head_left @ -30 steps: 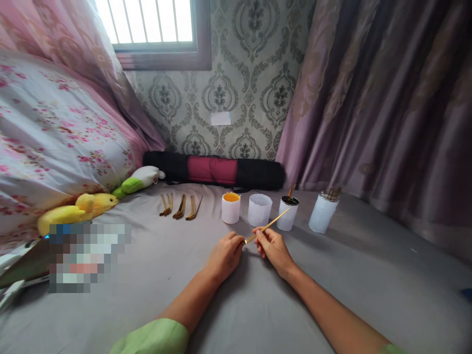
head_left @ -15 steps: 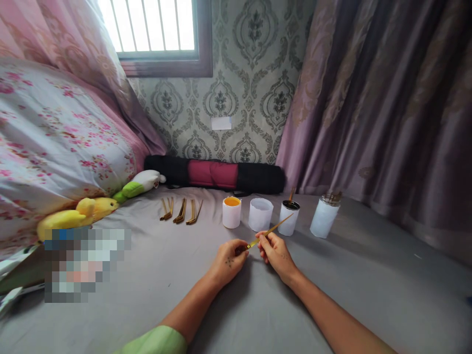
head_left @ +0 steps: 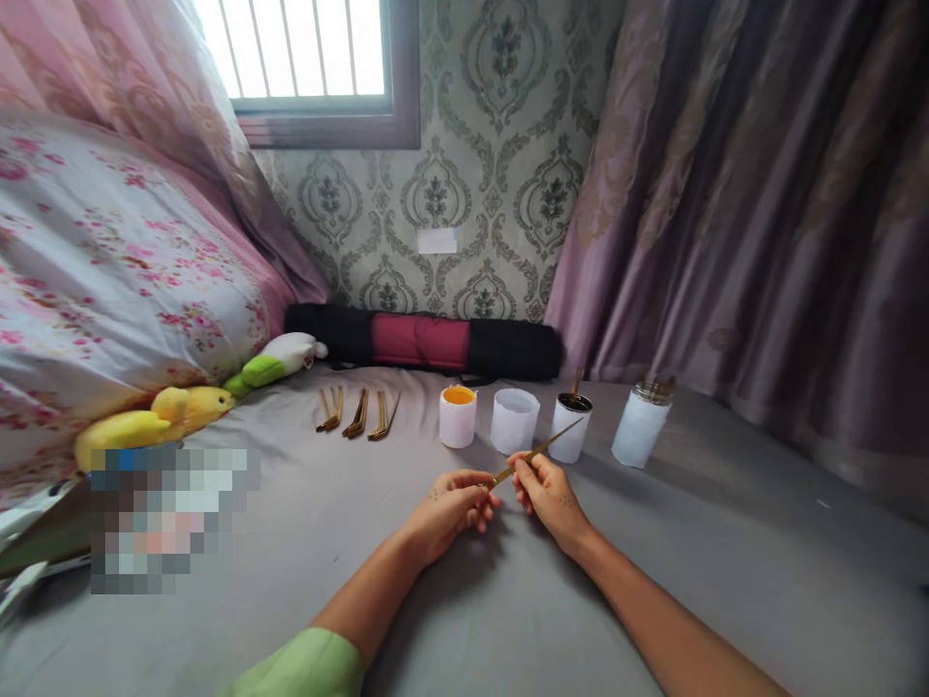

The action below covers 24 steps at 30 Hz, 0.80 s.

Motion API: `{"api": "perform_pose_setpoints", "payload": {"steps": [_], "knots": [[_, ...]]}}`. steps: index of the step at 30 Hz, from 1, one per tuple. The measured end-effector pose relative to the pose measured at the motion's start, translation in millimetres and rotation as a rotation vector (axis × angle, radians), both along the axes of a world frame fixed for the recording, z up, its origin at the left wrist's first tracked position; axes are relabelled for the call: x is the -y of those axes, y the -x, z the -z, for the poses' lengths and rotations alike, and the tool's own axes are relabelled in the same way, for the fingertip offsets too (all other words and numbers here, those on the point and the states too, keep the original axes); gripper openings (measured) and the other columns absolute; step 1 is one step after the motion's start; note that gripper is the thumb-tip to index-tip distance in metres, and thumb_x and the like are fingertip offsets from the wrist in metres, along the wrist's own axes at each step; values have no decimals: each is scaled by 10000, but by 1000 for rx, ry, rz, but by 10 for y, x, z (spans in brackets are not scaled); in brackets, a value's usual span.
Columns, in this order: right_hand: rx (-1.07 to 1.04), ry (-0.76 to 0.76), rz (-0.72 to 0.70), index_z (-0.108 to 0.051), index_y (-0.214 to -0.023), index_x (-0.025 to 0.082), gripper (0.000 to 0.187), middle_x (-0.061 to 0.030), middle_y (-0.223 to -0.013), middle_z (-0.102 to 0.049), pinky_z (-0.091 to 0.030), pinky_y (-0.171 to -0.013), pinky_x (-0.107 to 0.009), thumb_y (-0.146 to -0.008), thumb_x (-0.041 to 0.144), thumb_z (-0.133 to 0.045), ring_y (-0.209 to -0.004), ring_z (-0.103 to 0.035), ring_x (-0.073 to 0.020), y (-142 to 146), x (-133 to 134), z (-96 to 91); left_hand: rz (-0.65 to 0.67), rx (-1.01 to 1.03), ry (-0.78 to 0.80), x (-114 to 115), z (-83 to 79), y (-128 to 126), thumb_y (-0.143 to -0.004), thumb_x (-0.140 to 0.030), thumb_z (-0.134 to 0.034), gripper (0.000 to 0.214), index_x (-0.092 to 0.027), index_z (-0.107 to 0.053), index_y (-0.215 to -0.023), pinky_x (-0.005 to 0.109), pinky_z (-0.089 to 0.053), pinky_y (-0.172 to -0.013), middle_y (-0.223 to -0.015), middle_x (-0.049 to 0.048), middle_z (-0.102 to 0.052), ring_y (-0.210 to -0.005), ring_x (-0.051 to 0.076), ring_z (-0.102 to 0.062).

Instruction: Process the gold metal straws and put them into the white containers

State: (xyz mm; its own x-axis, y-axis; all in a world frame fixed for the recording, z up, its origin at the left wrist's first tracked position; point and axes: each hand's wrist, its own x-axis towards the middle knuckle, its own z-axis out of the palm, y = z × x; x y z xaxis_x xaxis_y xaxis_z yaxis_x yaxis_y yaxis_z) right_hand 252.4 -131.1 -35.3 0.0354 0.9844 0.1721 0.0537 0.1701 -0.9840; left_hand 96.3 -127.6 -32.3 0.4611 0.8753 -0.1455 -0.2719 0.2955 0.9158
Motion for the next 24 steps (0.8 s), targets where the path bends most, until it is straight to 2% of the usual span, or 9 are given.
{"api": "perform_pose_setpoints", "payload": {"steps": [6,16,24], "knots": [[24,26,-47,-510,-860,158,319,43,-586,-455,-296,-358,-163,-748,453,-470,-434,-416,-57,-8,6,5,110,72,121,5,-34,44,-677,-40,-536,285,-64,-530,-961,176,-414,-479,-736,89,-623,-555,83,-558],[47,73,-24,-519,-869,152,269,53,-578,-457,-305,-347,-153,-737,385,-492,-416,-413,-44,-55,23,-26,254,58,115,3,-2,88,-706,-68,-586,252,-76,-533,-952,170,-444,-533,-789,96,-635,-590,77,-568],[56,55,44,-532,-857,147,280,44,-599,-480,-316,-345,-153,-747,400,-480,-415,-422,-39,-93,12,-90,277,51,144,-20,-5,122,-716,-52,-572,234,-71,-519,-943,160,-456,-541,-788,100,-635,-596,75,-574]]}}
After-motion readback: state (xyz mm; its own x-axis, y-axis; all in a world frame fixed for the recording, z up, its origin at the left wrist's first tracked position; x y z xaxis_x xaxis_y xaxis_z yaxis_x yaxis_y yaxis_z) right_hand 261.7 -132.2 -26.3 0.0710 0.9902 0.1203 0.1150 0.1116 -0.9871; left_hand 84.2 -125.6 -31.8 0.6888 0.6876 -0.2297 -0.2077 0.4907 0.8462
